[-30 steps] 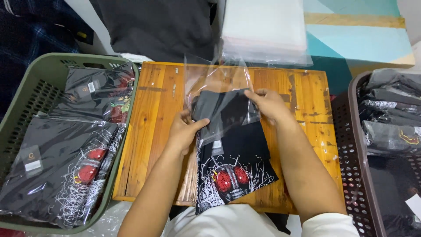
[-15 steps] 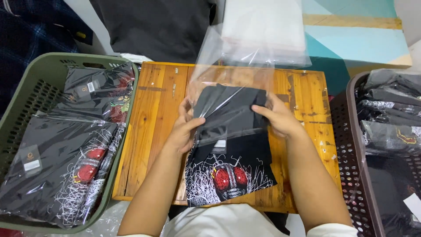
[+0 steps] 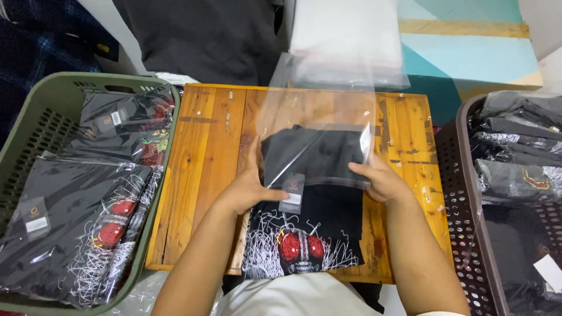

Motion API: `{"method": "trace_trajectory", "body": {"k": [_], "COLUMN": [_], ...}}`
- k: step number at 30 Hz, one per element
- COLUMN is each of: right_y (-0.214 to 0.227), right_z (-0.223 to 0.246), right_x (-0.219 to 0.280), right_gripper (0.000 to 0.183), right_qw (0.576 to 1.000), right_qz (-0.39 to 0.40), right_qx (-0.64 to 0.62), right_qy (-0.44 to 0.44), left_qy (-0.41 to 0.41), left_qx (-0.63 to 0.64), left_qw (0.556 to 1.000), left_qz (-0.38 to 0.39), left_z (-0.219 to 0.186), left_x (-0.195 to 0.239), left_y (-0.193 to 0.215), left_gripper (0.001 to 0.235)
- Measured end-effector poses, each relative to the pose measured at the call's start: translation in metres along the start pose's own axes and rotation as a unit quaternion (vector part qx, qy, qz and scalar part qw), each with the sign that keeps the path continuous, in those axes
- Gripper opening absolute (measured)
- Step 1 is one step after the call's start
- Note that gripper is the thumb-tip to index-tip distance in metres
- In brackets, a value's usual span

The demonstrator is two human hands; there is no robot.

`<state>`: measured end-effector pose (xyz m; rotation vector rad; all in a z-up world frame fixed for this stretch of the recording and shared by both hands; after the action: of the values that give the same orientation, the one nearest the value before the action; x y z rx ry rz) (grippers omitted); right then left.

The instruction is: A worker is packaging folded black t-shirts into clear plastic bags and sealing them at a wooden workstation.

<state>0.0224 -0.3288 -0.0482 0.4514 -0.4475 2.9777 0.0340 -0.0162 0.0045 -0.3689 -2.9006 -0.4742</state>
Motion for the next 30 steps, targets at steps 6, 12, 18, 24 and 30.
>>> {"method": "trace_trajectory", "body": {"k": [6,12,18,24,30], "right_y": [-0.025,-0.045,-0.032,-0.036,-0.026], "right_z": [0.002,0.020,0.002,0.020,0.006], "right_x": [0.022,0.029,0.035,0.070,0.030], "right_gripper": [0.067,0.059,0.056,0.073,0.033], "right_qw": [0.997,0.993,0.983,0.966,0.996], "right_qz": [-0.061,-0.082,-0.154,-0.198,-0.076], "right_qx": [0.030,0.079,0.054,0.093,-0.046], "right_qy": [-0.022,-0.036,-0.086,-0.140,0.007], "left_qy": [0.106,-0.053,-0.140,-0.040,0.154], "left_qx": [-0.140,-0.126,-0.122,0.083,0.348], "left_qw": [0.983,0.959,0.935,0.993,0.923], "left_qz": [-0.045,-0.250,-0.303,-0.066,-0.057], "left_z": [-0.067,0.006,0.005,-0.013,-0.035], "left_x": [0.038,0.019,0.019,0.035,0.017], "left_y": [0.013,0.003,-0.005,0.001,0.012], "left_gripper": [0.134,0.074,0.036,0.108,0.092]}}
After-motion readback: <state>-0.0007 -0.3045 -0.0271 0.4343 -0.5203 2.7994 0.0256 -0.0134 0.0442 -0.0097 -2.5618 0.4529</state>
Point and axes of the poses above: each hand's wrist, its own x-axis away from the middle knuckle, its own y-axis out of the back of the hand, z = x × y, the point moved 6 cm from there along -x, towards the middle knuckle, and after that the axes turned 8 degrees about -z, right-handed, at the moved point
